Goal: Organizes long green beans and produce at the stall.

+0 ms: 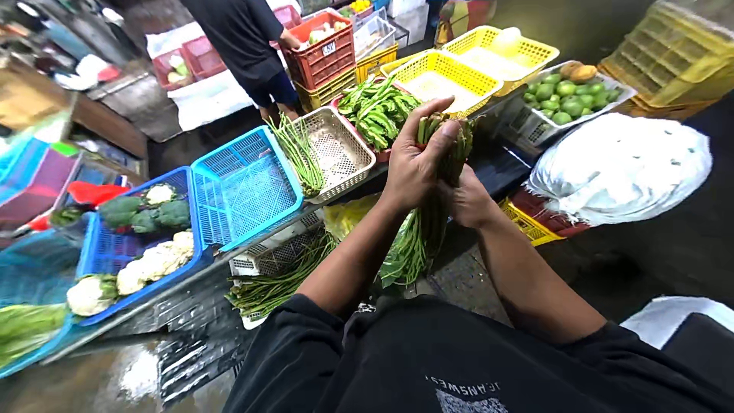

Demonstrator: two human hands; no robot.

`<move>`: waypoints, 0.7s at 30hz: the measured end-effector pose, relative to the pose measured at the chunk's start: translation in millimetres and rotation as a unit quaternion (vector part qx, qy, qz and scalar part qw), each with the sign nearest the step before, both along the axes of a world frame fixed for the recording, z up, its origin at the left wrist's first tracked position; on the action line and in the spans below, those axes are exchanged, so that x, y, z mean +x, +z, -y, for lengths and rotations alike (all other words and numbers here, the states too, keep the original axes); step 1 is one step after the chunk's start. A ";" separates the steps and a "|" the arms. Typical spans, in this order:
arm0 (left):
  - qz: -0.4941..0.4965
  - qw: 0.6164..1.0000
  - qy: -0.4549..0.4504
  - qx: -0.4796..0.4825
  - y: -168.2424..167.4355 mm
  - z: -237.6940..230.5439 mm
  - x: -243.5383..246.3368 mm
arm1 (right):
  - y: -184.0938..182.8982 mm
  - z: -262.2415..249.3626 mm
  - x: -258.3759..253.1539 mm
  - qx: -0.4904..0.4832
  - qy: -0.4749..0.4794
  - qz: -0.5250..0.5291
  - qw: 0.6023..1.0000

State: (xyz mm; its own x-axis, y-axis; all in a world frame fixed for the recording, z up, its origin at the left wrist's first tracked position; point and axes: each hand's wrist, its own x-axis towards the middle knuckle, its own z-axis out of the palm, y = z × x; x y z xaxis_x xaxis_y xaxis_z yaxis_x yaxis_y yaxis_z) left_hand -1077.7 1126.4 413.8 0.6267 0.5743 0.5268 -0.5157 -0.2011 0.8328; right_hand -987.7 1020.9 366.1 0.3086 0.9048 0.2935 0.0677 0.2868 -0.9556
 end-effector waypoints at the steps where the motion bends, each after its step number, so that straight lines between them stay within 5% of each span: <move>1: -0.013 1.000 -0.013 0.026 -0.3 -6.9 0.5 | -1.7 -3.6 0.2 0.013 0.001 -0.019 1.000; 6: -0.048 0.986 -0.046 0.156 3.2 -38.6 0.1 | -1.5 -23.1 6.2 0.023 0.022 -0.015 0.999; 18: 0.035 0.993 -0.033 0.110 73.9 -166.3 -54.5 | 86.2 -165.2 -32.3 0.099 0.038 0.047 0.993; 21: 0.008 0.990 -0.038 0.133 57.2 -221.5 -78.1 | 132.6 -212.9 -34.6 0.139 0.026 0.076 0.987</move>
